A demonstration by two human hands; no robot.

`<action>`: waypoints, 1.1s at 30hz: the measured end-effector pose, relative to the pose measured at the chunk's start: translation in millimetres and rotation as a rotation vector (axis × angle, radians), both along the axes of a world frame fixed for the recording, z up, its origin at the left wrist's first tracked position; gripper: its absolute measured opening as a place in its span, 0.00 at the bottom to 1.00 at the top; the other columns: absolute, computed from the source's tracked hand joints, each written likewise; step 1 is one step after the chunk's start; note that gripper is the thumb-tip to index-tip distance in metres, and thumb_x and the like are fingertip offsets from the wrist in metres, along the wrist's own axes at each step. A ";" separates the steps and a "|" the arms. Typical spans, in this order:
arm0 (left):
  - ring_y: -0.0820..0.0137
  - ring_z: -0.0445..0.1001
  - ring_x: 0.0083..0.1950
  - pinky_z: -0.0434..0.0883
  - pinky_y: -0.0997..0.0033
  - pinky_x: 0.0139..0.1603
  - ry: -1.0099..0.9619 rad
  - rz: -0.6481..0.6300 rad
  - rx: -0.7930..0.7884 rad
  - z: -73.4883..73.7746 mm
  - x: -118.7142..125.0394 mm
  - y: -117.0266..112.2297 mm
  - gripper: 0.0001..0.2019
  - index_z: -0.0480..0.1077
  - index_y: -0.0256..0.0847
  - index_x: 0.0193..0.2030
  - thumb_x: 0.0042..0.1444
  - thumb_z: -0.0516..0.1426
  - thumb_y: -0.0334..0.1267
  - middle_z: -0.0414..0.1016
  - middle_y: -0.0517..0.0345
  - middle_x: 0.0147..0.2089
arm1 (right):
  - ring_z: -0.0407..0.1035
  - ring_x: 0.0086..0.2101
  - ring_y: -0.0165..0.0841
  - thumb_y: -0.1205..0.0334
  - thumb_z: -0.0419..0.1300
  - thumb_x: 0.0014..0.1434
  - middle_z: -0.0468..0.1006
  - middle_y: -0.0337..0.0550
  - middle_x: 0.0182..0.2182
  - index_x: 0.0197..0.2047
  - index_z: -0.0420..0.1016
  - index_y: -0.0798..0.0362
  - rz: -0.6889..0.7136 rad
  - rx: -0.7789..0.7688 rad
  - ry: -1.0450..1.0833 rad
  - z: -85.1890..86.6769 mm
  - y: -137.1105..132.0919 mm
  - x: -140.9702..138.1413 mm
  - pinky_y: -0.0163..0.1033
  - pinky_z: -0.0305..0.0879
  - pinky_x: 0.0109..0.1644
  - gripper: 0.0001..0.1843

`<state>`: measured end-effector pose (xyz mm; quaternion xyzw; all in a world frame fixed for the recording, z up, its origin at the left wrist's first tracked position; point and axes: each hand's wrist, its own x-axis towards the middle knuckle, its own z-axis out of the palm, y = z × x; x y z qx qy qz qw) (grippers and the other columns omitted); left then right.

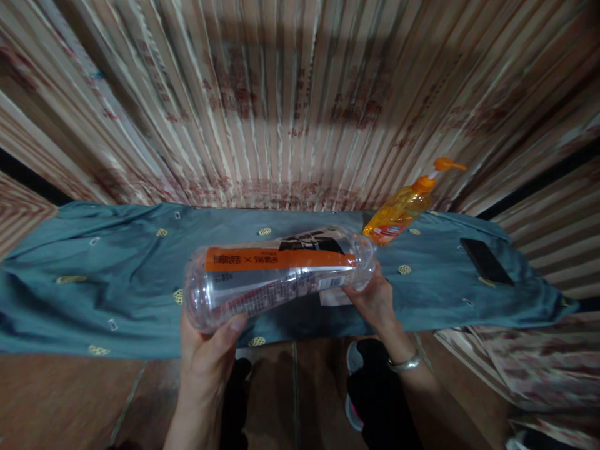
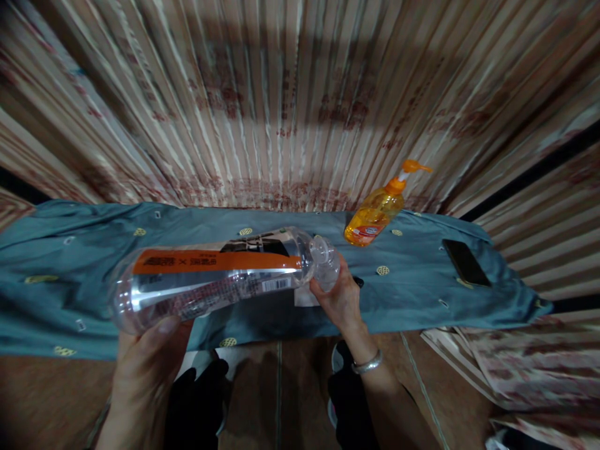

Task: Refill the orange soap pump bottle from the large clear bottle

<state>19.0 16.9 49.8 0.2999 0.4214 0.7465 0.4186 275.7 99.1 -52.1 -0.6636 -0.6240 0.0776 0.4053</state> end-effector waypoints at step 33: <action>0.51 0.80 0.59 0.80 0.50 0.57 0.042 0.016 0.014 -11.7 -5.2 2.8 0.35 0.76 0.54 0.61 0.44 0.75 0.40 0.80 0.51 0.59 | 0.84 0.44 0.53 0.43 0.64 0.52 0.87 0.57 0.47 0.64 0.69 0.57 -0.009 -0.025 -0.001 2.1 -0.8 0.0 0.56 0.81 0.47 0.41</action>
